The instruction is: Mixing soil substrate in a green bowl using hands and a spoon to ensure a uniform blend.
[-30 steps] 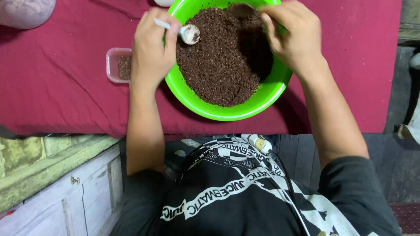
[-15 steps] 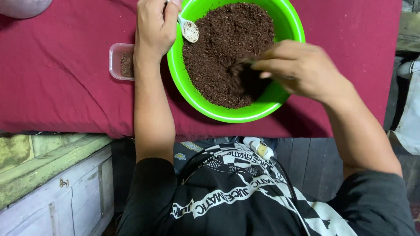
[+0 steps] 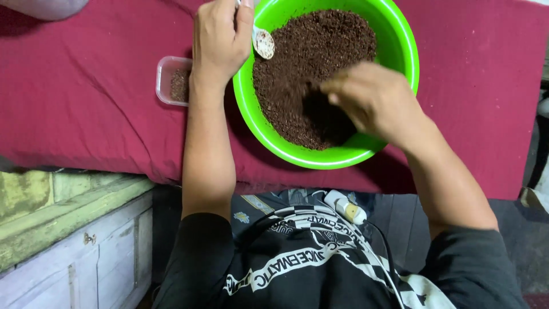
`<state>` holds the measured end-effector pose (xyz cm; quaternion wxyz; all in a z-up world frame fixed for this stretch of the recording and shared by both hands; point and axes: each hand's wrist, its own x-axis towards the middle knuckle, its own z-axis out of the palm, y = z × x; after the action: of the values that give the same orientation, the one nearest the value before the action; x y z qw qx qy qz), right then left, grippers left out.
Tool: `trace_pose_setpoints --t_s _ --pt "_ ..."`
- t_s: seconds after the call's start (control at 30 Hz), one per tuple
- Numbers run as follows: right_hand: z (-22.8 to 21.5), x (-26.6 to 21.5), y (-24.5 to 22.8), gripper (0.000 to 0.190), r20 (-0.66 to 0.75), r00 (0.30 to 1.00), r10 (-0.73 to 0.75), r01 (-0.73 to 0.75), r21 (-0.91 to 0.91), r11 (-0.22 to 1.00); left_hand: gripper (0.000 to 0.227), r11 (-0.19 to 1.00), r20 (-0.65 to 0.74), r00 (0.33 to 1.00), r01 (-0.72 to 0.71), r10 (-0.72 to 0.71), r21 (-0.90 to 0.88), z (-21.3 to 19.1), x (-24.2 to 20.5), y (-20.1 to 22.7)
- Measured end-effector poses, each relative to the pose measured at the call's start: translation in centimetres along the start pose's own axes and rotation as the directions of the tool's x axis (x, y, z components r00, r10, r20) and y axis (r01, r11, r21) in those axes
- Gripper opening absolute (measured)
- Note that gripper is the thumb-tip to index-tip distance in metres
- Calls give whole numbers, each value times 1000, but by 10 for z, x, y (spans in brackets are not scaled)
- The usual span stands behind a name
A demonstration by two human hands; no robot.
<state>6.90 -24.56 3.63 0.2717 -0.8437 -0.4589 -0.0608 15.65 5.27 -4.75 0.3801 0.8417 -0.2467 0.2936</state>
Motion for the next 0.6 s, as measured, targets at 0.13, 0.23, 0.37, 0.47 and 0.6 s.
trace_pose_setpoints --t_s 0.13,0.23,0.37,0.47,0.6 --pt "-22 -23 -34 16 -55 996 -72 67 -83 994 31 997 25 999 22 -23 70 2 -4 0" --pt "-29 -33 -44 14 -13 997 -80 79 -65 995 30 997 37 999 35 -37 62 2 -4 1" --pt "-15 -46 -22 15 62 998 21 -17 -53 998 26 999 45 998 39 -38 -13 -4 -1 6" --pt "-24 -36 -11 14 -96 995 -18 14 -33 999 31 998 -20 1000 -14 13 -55 -4 1 6" --pt "-9 5 1 14 -106 991 -78 63 -134 989 30 999 -73 997 -25 27 27 1 -5 -2"
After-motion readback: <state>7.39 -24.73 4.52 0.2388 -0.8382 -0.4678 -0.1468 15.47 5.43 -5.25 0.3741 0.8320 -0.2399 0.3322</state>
